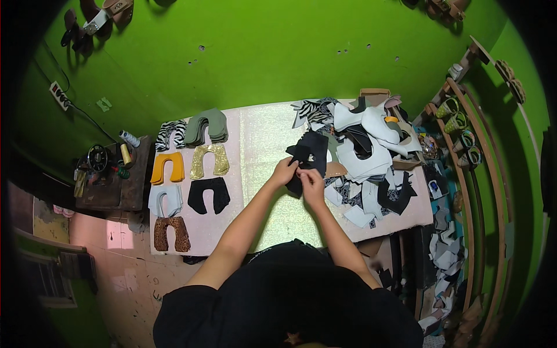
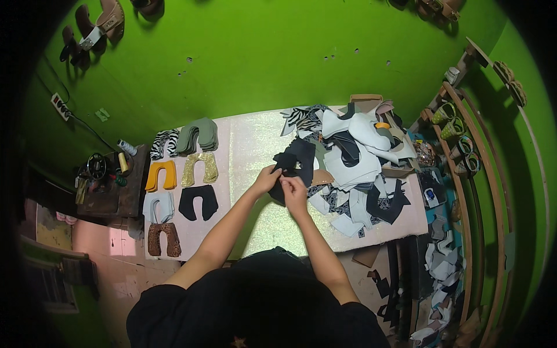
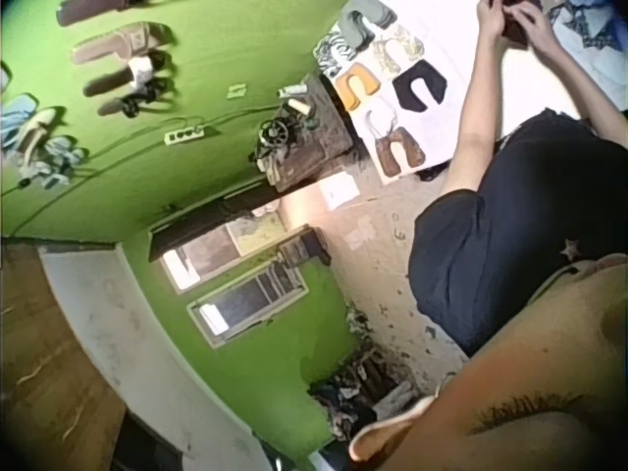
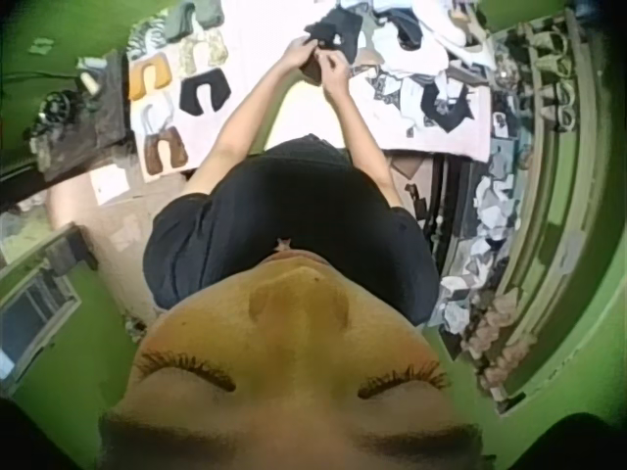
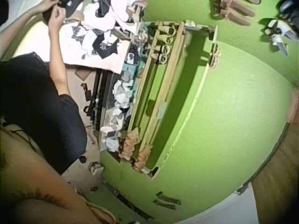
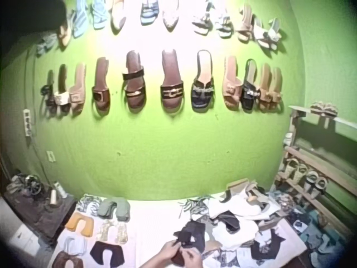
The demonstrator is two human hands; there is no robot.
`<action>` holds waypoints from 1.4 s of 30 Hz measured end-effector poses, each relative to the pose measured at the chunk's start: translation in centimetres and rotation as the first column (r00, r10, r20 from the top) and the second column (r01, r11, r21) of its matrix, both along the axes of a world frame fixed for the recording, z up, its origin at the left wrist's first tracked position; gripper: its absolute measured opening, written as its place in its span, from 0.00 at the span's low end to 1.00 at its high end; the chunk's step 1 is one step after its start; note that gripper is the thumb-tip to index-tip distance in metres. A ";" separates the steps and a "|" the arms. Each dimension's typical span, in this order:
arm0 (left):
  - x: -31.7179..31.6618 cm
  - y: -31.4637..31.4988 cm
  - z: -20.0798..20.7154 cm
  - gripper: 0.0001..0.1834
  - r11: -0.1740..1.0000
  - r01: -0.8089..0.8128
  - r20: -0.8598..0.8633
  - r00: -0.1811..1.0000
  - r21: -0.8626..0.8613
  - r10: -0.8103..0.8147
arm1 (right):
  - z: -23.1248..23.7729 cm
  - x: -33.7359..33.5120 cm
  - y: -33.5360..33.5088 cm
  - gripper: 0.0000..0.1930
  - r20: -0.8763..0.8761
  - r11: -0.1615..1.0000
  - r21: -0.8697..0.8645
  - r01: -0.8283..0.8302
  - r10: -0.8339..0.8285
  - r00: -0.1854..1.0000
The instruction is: Sorting and organizing different patterned fabric shoe upper components on a work table.
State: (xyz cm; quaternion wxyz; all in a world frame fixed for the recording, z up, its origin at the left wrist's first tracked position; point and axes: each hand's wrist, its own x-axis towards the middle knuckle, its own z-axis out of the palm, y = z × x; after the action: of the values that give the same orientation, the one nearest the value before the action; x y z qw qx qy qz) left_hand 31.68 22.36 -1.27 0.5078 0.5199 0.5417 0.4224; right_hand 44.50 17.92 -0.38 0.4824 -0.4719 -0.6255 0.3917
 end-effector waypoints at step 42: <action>-18.8 -11.8 6.4 0.13 0.972 0.228 0.253 0.945 -0.062 -0.206 | 4.2 -11.2 -3.0 0.15 0.022 0.781 -0.400 -0.479 0.531 0.847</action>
State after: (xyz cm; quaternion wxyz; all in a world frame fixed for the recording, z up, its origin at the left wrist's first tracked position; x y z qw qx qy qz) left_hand 12.88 10.52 5.12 0.6372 0.4967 0.4327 0.4000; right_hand 33.30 14.95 3.83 0.2158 -0.3960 -0.6719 0.5875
